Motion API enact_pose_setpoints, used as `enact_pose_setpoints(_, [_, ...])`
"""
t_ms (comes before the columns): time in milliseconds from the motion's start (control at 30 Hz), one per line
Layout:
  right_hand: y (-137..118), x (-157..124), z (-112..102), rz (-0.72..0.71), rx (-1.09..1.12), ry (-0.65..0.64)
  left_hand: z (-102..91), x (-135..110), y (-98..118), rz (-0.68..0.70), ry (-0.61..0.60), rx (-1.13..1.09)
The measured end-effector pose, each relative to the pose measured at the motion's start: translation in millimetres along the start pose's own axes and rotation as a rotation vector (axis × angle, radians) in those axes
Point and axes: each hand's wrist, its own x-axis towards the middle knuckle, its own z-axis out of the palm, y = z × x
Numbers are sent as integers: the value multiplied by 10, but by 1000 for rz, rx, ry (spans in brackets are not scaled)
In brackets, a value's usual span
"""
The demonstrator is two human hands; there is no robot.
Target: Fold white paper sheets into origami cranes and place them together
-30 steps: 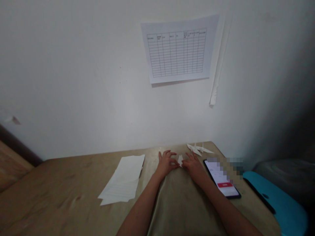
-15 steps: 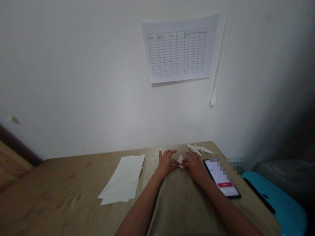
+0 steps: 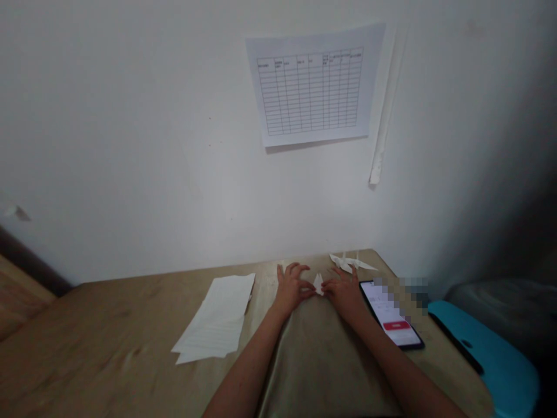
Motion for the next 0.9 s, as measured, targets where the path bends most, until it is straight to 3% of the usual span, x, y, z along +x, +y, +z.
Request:
enact_pose_setpoints(433, [57, -53, 70, -59, 143, 90, 38, -3, -80, -18, 43, -71])
enact_pose_setpoints(733, [41, -53, 122, -29, 132, 156, 36, -18, -48, 5, -17, -110])
enact_pose_setpoints(900, [56, -67, 157, -50, 116, 120, 8, -15, -31, 4, -48, -80])
